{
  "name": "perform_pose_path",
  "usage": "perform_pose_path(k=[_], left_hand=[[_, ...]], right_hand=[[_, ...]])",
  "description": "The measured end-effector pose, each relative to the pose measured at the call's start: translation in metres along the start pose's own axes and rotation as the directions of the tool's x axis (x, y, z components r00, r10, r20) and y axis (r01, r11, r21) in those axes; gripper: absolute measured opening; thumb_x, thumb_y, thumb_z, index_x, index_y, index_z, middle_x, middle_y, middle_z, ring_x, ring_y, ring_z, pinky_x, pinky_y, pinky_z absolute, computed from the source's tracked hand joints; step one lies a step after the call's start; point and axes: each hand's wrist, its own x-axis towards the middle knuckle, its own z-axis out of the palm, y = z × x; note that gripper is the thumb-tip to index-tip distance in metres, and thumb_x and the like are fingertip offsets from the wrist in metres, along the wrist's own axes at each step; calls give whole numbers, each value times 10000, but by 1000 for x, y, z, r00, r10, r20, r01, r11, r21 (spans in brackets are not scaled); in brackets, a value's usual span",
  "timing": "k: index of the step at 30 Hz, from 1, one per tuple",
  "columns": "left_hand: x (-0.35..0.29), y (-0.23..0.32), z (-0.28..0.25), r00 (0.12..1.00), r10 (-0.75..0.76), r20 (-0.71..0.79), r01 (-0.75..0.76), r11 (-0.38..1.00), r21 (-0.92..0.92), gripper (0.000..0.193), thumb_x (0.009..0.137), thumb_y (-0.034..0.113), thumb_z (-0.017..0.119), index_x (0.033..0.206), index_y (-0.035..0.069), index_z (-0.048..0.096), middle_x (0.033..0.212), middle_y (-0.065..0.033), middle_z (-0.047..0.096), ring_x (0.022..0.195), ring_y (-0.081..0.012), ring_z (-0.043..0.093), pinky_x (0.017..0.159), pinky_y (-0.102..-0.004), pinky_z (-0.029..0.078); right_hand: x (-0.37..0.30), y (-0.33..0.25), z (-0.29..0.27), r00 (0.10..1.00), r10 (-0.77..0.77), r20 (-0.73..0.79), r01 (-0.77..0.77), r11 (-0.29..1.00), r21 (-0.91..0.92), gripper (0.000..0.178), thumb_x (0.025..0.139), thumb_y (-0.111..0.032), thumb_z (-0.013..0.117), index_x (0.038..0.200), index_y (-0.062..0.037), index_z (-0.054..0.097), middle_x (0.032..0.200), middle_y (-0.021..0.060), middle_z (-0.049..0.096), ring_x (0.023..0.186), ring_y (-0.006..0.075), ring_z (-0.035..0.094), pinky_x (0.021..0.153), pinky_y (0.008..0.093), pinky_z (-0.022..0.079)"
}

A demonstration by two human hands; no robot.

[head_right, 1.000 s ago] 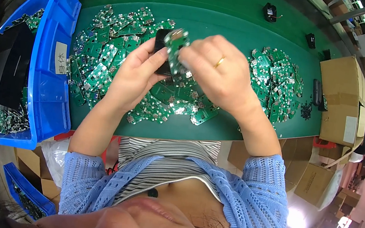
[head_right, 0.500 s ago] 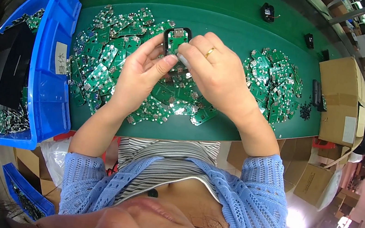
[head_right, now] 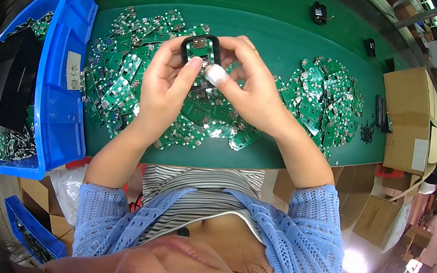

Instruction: The person assembles electronic components onto green circuit boards by hand, then installs the assembled circuit boards into plastic housings.

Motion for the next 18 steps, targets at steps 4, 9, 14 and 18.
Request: perform_pose_path(k=[4, 9, 14, 18], left_hand=[[-2, -1, 1, 1000, 7, -10, -7, 1000, 12, 277, 868, 21, 503, 1130, -25, 424, 1030, -93, 540, 938, -124, 543, 789, -239, 457], [1, -4, 5, 998, 45, -52, -44, 999, 6, 268, 873, 20, 494, 1131, -17, 430, 1038, -96, 538, 952, -135, 541, 813, -257, 449], [1, -15, 1, 996, -75, 45, 78, 993, -85, 663, 861, 114, 557, 1368, 19, 140, 1330, -188, 300, 1192, -245, 393, 958, -349, 376], [5, -12, -3, 999, -10, -41, 19, 973, 230, 566, 844, 92, 563, 1320, 10, 267, 1307, -201, 339, 1179, -266, 415, 943, -366, 389]], right_hand=[[2, -1, -2, 992, -123, 32, 125, 990, -72, 378, 768, -15, 584, 1131, -21, 480, 982, 57, 457, 903, 145, 474, 693, 234, 431], [7, 3, -3, 983, -181, 1, 180, 975, -134, 383, 751, -12, 596, 1118, -16, 486, 1004, 73, 474, 913, 166, 499, 718, 249, 438], [36, 26, -15, 998, -32, 45, 26, 992, 126, 347, 797, -95, 592, 1107, 25, 492, 1012, 91, 578, 913, 153, 561, 789, 292, 460], [99, 56, -72, 980, 129, -149, -141, 987, -74, 313, 822, -153, 564, 1083, 19, 541, 936, 52, 595, 829, 121, 546, 769, 258, 441]])
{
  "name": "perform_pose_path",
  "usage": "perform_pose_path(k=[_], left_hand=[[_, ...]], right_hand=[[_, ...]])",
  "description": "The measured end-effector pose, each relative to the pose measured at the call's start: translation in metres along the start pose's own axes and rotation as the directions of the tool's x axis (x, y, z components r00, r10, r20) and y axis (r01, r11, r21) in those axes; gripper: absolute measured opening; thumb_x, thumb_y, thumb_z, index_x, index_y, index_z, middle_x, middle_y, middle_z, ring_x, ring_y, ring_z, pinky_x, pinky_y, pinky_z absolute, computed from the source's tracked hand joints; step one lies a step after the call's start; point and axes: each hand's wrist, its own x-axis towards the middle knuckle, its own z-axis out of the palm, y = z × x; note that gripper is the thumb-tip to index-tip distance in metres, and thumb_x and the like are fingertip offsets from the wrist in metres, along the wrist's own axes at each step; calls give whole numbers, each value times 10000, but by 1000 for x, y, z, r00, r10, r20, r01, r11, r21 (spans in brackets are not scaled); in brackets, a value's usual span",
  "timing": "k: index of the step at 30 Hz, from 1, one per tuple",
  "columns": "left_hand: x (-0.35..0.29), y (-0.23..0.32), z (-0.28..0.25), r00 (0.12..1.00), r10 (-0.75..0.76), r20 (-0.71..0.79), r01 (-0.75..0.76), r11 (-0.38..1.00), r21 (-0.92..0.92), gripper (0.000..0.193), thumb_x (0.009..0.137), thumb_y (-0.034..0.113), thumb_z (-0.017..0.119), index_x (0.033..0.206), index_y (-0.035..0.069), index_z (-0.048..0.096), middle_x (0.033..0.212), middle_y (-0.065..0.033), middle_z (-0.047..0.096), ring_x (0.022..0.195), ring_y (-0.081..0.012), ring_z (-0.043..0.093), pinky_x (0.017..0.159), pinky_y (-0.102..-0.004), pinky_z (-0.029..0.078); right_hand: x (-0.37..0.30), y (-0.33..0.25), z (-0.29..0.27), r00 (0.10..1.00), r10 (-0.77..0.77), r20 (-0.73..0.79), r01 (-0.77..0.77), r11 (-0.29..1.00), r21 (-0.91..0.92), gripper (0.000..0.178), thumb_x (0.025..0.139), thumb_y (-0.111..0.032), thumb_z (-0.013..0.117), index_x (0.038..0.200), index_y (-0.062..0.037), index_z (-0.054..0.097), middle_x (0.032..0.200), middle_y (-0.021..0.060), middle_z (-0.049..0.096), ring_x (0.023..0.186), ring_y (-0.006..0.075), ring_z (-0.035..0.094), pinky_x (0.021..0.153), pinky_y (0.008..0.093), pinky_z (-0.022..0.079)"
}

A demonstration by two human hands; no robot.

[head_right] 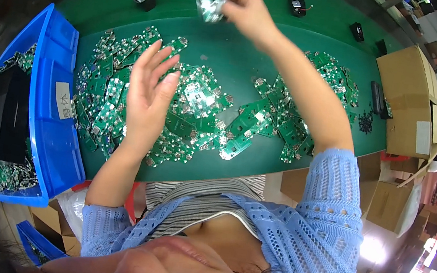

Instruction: The person assembles electronic components onto green circuit boards by hand, then installs the assembled circuit boards into plastic housings.

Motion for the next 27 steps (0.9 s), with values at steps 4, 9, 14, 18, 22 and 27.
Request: perform_pose_path(k=[4, 9, 14, 18, 22, 27], left_hand=[[-3, 5, 1, 998, 60, 14, -60, 998, 17, 395, 865, -1, 444, 1248, -26, 350, 1249, -184, 426, 1143, -270, 460, 926, -371, 417], [-3, 3, 2, 996, 58, 64, -56, 998, -36, 374, 853, 10, 499, 1213, -7, 400, 1252, -144, 412, 1125, -229, 469, 901, -332, 429], [-5, 5, -1, 993, 78, 91, -83, 996, 45, 307, 890, 25, 431, 1193, -21, 405, 1231, -167, 448, 1093, -241, 500, 871, -349, 457], [-3, 4, 1, 991, 82, 103, -86, 996, 38, 289, 893, 28, 428, 1178, -20, 416, 1224, -162, 456, 1069, -237, 516, 848, -334, 468], [-3, 1, -2, 992, 92, 85, -97, 993, 60, 277, 897, 34, 425, 1169, -22, 423, 1207, -156, 464, 1042, -224, 533, 818, -316, 481], [-3, 3, -6, 1000, 11, 14, -12, 993, 115, 325, 899, 59, 442, 1211, -20, 397, 1188, -162, 465, 1021, -210, 535, 793, -293, 489]], right_hand=[[70, 56, -46, 946, 170, -276, -219, 963, -156, 354, 760, -198, 627, 1013, 45, 579, 828, 96, 616, 684, 149, 577, 639, 271, 476], [93, 100, -86, 958, 91, -273, -243, 765, -597, 351, 762, -356, 613, 975, -77, 631, 874, 142, 619, 751, 251, 593, 681, 367, 475], [73, 86, -122, 849, -180, -497, -458, 220, -861, 682, 727, -482, 626, 1294, -204, 368, 1180, 146, 499, 1103, 323, 480, 821, 457, 442], [58, 106, -145, 892, 84, -444, -444, 351, -824, 775, 694, -437, 649, 1318, -155, 287, 1090, 172, 554, 973, 334, 561, 805, 423, 457], [44, 89, -121, 931, -73, -357, -282, 474, -834, 711, 715, -384, 641, 1274, -93, 312, 1057, 179, 564, 908, 333, 586, 797, 406, 465], [-30, 0, -34, 953, -239, 185, 302, 764, -570, 549, 702, -206, 679, 1114, -42, 355, 1021, 171, 564, 953, 307, 574, 814, 360, 459]])
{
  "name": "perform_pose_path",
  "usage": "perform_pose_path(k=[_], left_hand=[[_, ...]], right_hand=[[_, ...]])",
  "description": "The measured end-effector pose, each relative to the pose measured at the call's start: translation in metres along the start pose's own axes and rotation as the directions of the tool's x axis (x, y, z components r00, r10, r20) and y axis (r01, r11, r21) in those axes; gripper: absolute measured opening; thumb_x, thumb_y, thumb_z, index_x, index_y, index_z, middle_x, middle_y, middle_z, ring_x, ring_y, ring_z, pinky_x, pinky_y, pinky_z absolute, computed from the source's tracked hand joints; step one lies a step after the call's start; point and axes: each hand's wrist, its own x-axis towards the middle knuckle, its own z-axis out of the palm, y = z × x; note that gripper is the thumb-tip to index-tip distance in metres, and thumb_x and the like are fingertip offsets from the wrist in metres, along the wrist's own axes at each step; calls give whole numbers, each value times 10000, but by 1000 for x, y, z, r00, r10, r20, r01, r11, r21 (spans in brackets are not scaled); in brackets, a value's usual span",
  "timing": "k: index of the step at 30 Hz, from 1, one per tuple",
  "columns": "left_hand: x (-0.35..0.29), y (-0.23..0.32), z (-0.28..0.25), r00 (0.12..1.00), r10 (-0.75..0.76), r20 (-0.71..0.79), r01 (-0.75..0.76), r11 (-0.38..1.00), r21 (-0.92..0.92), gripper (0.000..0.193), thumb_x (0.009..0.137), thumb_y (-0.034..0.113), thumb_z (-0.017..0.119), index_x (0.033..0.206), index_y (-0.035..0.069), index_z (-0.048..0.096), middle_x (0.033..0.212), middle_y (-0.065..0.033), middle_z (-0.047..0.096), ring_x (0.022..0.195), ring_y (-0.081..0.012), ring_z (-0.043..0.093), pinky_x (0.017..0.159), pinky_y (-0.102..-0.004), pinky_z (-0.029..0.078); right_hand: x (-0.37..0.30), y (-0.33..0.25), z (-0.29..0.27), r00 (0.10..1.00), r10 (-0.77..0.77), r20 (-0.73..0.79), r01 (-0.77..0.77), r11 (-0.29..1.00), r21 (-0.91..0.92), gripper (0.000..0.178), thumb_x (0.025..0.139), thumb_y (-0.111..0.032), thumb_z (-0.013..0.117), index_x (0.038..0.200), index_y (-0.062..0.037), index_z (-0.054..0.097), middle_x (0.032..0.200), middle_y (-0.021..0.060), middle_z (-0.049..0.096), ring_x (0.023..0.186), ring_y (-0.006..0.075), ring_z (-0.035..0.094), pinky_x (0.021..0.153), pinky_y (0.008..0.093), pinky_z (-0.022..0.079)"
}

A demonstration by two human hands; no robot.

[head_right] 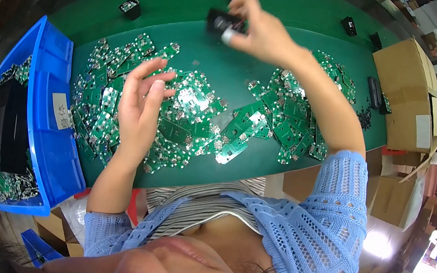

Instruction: The person assembles electronic components onto green circuit boards by hand, then installs the assembled circuit boards into plastic housings.

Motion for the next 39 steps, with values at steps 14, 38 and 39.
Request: perform_pose_path(k=[14, 38, 39], left_hand=[[9, 3, -1, 980, -198, 27, 196, 932, -306, 267, 857, 81, 546, 1091, -42, 509, 933, -113, 590, 802, -139, 603, 647, -248, 547], [15, -10, -7, 987, -110, -120, 80, 970, -229, 236, 883, 26, 462, 1105, -53, 470, 971, -131, 572, 785, -176, 614, 643, -286, 564], [15, -10, -7, 987, -110, -119, 81, 970, -228, 236, 883, 26, 462, 1105, -53, 470, 971, -131, 572, 785, -176, 614, 643, -286, 564]], right_hand=[[-36, -89, 10, 859, -510, -44, 499, 854, -148, 440, 610, 112, 561, 1032, -12, 577, 1164, 147, 558, 997, 290, 582, 804, 336, 501], [-81, -99, 63, 949, 257, 184, -273, 960, 67, 478, 675, -191, 707, 1073, -42, 488, 766, 61, 553, 743, 234, 567, 618, 357, 455], [-82, -100, 67, 973, 189, 131, -191, 982, 1, 479, 675, -184, 706, 1076, -41, 488, 764, 62, 550, 749, 233, 567, 625, 357, 455]])
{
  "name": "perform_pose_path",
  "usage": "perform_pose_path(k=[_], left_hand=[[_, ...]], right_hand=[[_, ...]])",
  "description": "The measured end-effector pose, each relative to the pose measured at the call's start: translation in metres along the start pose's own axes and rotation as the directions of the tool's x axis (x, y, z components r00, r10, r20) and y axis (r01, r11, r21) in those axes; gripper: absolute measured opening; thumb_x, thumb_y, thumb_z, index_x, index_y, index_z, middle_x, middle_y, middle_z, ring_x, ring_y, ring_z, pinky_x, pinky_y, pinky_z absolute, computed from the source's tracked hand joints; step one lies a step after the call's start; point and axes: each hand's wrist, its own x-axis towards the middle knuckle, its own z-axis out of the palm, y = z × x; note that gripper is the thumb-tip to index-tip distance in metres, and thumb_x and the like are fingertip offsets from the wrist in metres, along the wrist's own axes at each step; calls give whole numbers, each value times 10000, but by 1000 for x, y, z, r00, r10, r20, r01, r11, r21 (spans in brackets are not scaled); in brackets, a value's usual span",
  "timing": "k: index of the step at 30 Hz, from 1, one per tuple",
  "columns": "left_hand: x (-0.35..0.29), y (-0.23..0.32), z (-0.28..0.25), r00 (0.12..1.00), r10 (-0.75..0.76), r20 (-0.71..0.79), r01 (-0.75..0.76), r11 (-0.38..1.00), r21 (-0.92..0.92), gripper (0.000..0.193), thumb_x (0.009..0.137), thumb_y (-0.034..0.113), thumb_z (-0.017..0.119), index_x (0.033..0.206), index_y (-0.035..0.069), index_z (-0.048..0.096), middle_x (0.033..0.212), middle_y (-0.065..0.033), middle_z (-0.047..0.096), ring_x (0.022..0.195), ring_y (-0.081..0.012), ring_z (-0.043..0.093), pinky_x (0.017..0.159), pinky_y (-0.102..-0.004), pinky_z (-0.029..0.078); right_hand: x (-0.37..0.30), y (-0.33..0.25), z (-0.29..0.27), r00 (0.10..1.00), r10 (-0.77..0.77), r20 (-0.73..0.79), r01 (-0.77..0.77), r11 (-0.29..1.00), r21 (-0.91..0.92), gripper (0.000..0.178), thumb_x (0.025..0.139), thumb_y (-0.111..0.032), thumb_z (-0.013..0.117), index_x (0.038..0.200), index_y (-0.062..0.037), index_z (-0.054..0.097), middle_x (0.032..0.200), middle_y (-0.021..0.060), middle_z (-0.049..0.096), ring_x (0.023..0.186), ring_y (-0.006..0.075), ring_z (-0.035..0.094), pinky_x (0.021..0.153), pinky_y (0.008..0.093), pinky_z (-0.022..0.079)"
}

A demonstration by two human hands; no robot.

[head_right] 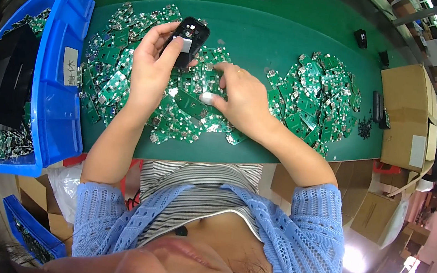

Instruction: The person assembles electronic components onto green circuit boards by hand, then installs the assembled circuit boards into plastic housings.

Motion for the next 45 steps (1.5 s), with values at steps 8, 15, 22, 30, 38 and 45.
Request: perform_pose_path(k=[8, 15, 22, 30, 38, 45], left_hand=[[3, 6, -1, 999, 14, -41, -18, 994, -111, 228, 880, 27, 466, 1093, -55, 473, 948, -130, 577, 775, -182, 617, 636, -293, 560], [-2, 12, 0, 982, -190, 18, 191, 967, -168, 225, 887, 45, 455, 1092, -46, 468, 929, -134, 591, 709, -206, 637, 619, -291, 553], [-4, 5, 3, 994, -104, 32, 106, 990, -93, 207, 883, 41, 466, 1075, -34, 479, 880, -112, 606, 682, -183, 632, 612, -292, 550], [-5, 6, 6, 996, -87, -4, 86, 989, -118, 148, 863, 15, 492, 999, -42, 477, 825, -84, 577, 694, -150, 613, 627, -290, 561], [-6, 4, 5, 998, -57, 22, 58, 995, -82, 206, 873, 23, 484, 1065, -50, 479, 903, -101, 581, 768, -141, 601, 643, -280, 564], [-5, 3, 4, 999, -33, 28, 34, 999, -27, 218, 877, 21, 471, 1084, -49, 480, 941, -107, 575, 777, -132, 597, 637, -263, 559]], right_hand=[[20, 31, -6, 977, 162, -142, -110, 941, 320, 269, 723, -10, 636, 983, -11, 567, 840, 78, 534, 737, 172, 538, 655, 290, 459], [17, 6, -36, 942, 8, -336, 160, 869, 469, 329, 795, 20, 566, 1117, -43, 585, 892, 42, 534, 805, 121, 516, 727, 240, 438], [16, -29, -44, 905, -132, -404, 350, 772, 531, 290, 797, -8, 593, 1060, 5, 472, 918, 72, 555, 812, 121, 561, 738, 250, 454], [30, -32, -40, 936, -30, -352, 277, 680, 679, 273, 788, 16, 582, 1030, 13, 457, 869, 72, 547, 758, 104, 543, 655, 229, 466], [36, -27, -43, 950, 13, -312, 209, 716, 666, 269, 781, 10, 596, 1016, 7, 466, 841, 61, 549, 715, 92, 530, 632, 223, 461], [38, -18, -46, 892, -47, -449, 295, 814, 500, 270, 784, -1, 598, 1022, 0, 471, 836, 55, 557, 729, 96, 534, 666, 228, 452]])
